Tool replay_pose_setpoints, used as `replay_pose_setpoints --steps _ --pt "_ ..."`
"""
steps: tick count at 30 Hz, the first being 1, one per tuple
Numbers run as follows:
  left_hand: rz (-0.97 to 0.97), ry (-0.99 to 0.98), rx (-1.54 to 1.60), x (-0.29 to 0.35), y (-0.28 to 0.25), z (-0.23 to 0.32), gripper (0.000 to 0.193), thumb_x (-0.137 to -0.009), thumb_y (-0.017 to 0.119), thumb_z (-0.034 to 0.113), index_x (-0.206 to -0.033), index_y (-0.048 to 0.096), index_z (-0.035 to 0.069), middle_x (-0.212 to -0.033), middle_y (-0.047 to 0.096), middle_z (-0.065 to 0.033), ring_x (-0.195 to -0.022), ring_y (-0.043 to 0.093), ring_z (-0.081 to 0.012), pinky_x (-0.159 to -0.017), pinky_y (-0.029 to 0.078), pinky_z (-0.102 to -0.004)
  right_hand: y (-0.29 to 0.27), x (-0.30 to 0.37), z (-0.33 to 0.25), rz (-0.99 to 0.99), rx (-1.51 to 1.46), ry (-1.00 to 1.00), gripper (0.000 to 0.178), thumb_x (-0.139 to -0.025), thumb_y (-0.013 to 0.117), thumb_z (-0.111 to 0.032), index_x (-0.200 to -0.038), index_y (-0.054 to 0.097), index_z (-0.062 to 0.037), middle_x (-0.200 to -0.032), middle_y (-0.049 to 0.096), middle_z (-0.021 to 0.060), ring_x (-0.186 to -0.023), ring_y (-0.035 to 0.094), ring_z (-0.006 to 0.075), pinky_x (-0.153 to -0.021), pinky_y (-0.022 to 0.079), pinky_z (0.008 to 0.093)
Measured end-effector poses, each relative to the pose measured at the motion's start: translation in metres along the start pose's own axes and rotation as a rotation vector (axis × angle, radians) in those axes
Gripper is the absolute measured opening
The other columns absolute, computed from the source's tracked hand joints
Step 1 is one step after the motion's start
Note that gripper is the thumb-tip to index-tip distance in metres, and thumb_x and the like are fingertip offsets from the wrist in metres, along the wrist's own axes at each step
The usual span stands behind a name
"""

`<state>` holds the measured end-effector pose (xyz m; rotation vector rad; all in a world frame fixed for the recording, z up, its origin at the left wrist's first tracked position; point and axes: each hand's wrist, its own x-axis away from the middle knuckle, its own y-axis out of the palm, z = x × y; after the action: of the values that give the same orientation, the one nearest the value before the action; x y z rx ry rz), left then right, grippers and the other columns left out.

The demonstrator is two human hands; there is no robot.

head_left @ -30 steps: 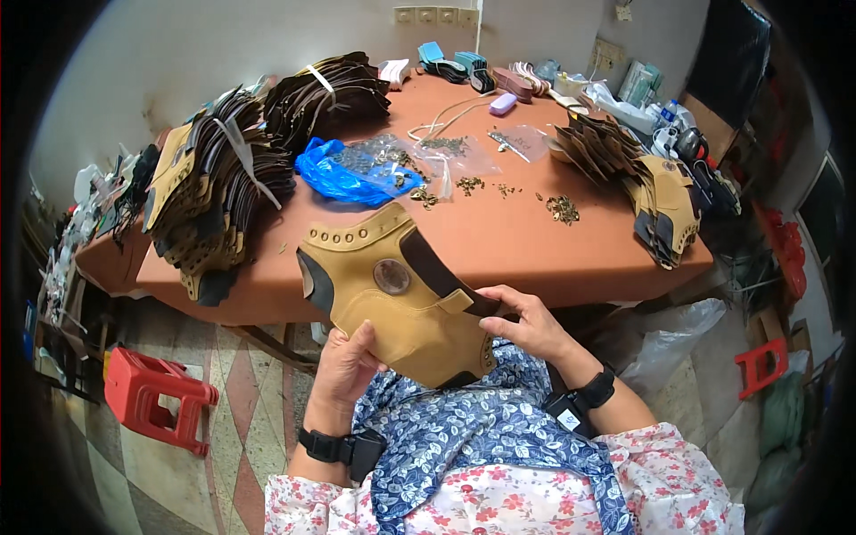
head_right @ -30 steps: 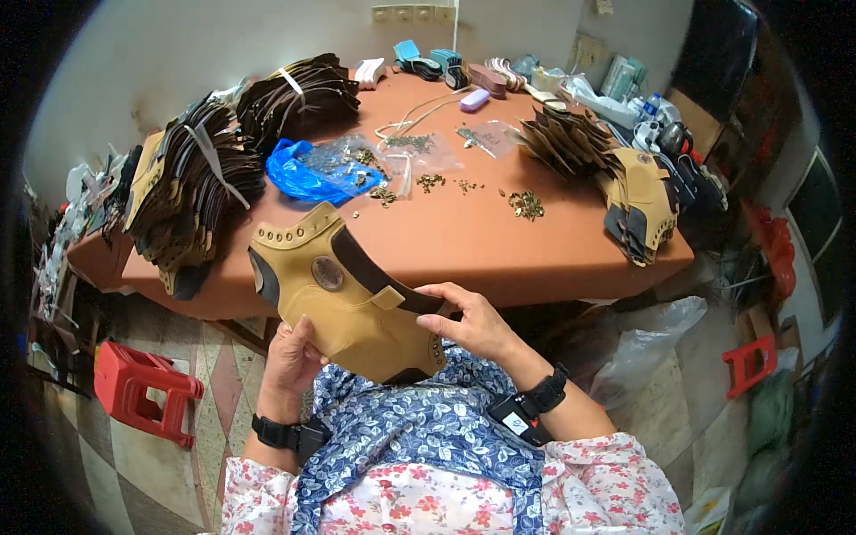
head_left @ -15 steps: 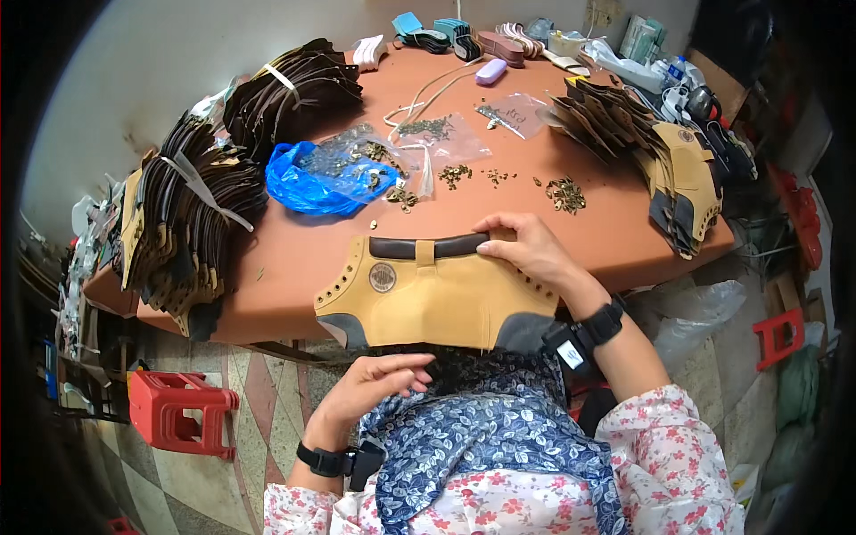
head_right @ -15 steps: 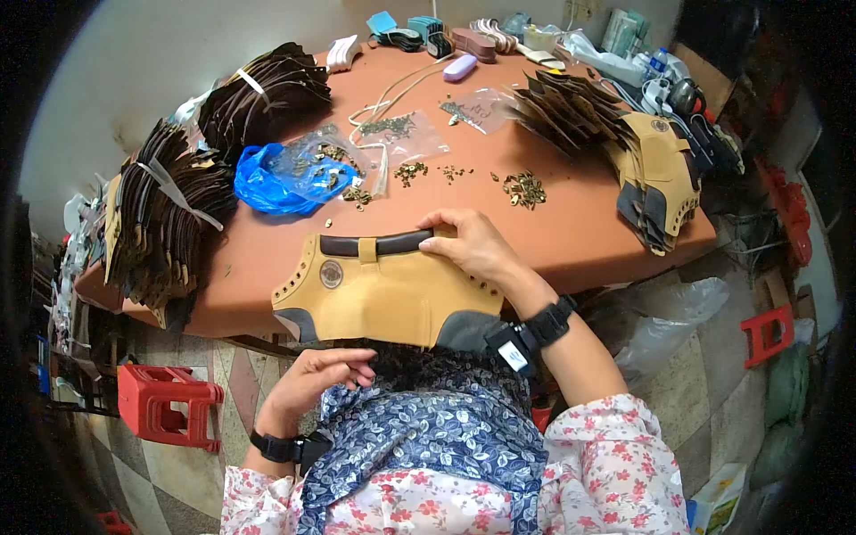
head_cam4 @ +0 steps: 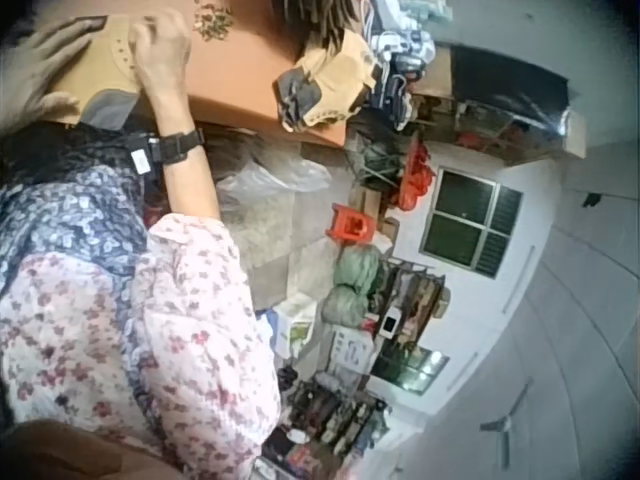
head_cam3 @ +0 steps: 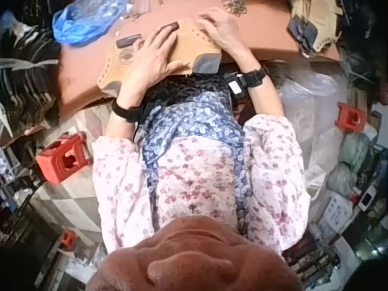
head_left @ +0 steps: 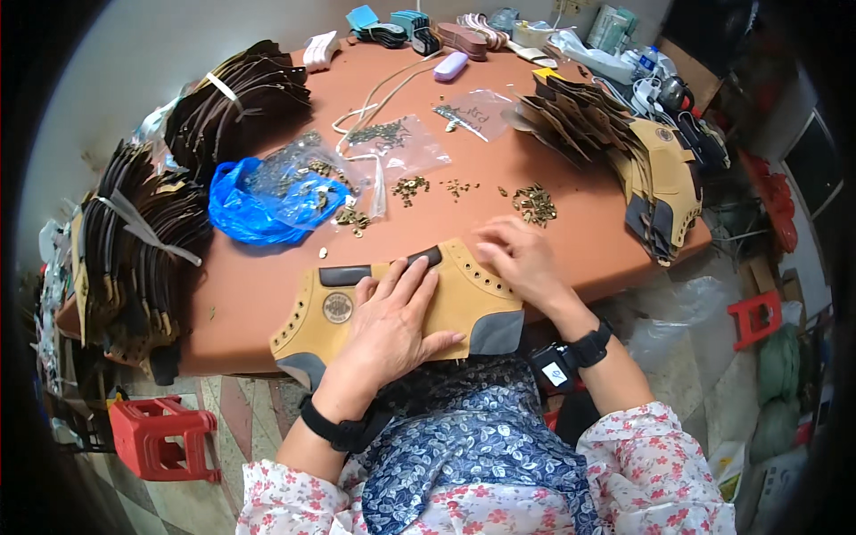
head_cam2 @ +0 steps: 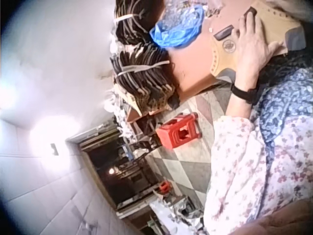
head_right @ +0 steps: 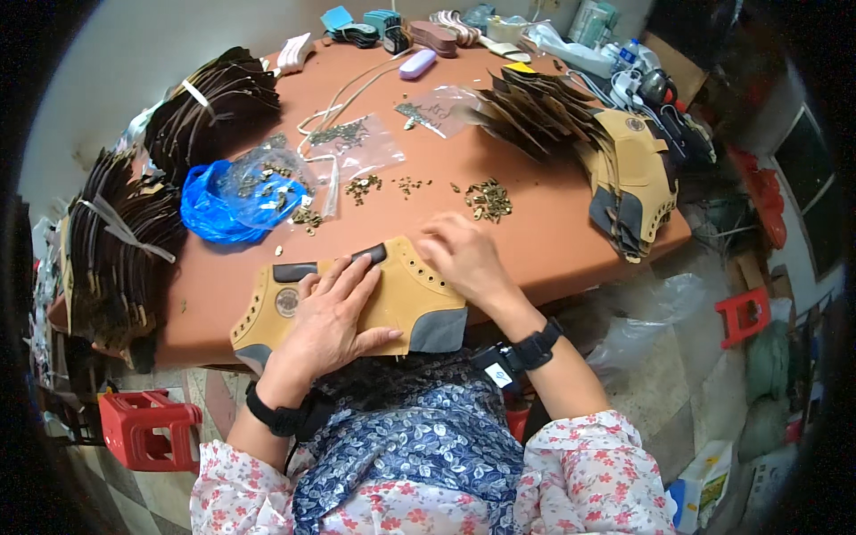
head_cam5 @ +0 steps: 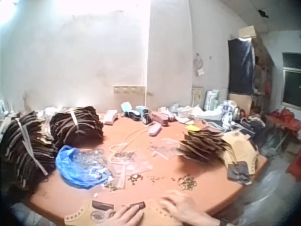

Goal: Assembling shoe upper components by inserting metal eyelets/studs into pre-cut holes.

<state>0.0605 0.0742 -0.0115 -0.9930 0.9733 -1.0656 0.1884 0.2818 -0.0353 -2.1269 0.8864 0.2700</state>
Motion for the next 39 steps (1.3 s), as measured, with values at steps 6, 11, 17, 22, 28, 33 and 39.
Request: replay_pose_setpoints --steps 6,11,17,22,28,33,39 --pt "0.003 -0.018 -0.003 -0.003 0.002 0.001 0.085 -0.079 0.069 0.059 -0.140 0.051 0.003 -0.152 0.040 -0.0129 -0.142 0.033 -0.0300 -0.107 0.030 -0.0518 -0.047 0.008 0.040 0.211 0.043 0.194 0.010 -0.087 0.064 -0.006 -0.092 0.070 -0.0009 -0.084 0.068 0.0134 -0.071 0.067 0.0243 -0.067 0.053 0.0320" --pt "0.072 -0.014 -0.032 -0.003 0.009 0.000 0.083 -0.075 0.072 0.058 -0.135 0.056 0.003 -0.149 0.045 -0.0134 -0.137 0.039 -0.0306 -0.105 0.031 -0.0512 -0.047 0.004 0.044 0.138 0.263 0.058 0.012 -0.086 0.066 -0.008 -0.097 0.070 -0.0024 -0.093 0.066 0.0119 -0.082 0.066 0.0280 -0.074 0.053 0.0356" --pt "0.092 -0.003 -0.030 -0.002 0.009 0.000 0.082 -0.074 0.073 0.056 -0.134 0.056 0.003 -0.148 0.045 -0.0133 -0.136 0.039 -0.0306 -0.104 0.032 -0.0509 -0.040 -0.004 0.047 0.077 0.497 -0.098 0.012 -0.085 0.068 -0.011 -0.095 0.067 -0.0043 -0.099 0.062 0.0103 -0.093 0.063 0.0304 -0.078 0.053 0.0416" --pt "0.088 0.006 -0.022 -0.003 0.006 0.000 0.081 -0.075 0.073 0.054 -0.135 0.055 0.003 -0.148 0.045 -0.0128 -0.136 0.039 -0.0310 -0.104 0.033 -0.0507 -0.034 -0.013 0.048 0.071 0.498 -0.134 0.010 -0.085 0.068 -0.010 -0.092 0.066 -0.0028 -0.094 0.063 0.0105 -0.088 0.063 0.0309 -0.075 0.052 0.0404" --pt "0.094 -0.005 -0.001 -0.002 0.008 0.001 0.079 -0.077 0.072 0.053 -0.136 0.055 0.003 -0.149 0.044 -0.0121 -0.137 0.038 -0.0306 -0.105 0.032 -0.0501 -0.018 -0.010 0.009 -0.021 -0.043 0.223 0.016 -0.087 0.066 -0.013 -0.088 0.069 0.0023 -0.079 0.067 0.0163 -0.069 0.066 0.0228 -0.065 0.051 0.0348" --pt "0.040 -0.033 -0.003 -0.002 0.008 0.001 0.083 -0.077 0.071 0.057 -0.140 0.052 0.006 -0.152 0.041 -0.0109 -0.141 0.035 -0.0296 -0.109 0.028 -0.0514 -0.011 -0.017 0.004 -0.159 0.100 0.318 0.023 -0.086 0.065 -0.020 -0.089 0.072 0.0012 -0.077 0.070 0.0196 -0.070 0.068 0.0315 -0.067 0.052 0.0399" --pt "0.056 -0.036 -0.007 -0.002 0.010 0.001 0.083 -0.076 0.071 0.057 -0.139 0.053 0.006 -0.152 0.041 -0.0110 -0.140 0.035 -0.0297 -0.108 0.028 -0.0511 -0.023 -0.011 0.009 -0.098 0.254 0.211 0.019 -0.087 0.065 -0.017 -0.091 0.071 0.0009 -0.083 0.069 0.0194 -0.076 0.068 0.0351 -0.070 0.052 0.0427"
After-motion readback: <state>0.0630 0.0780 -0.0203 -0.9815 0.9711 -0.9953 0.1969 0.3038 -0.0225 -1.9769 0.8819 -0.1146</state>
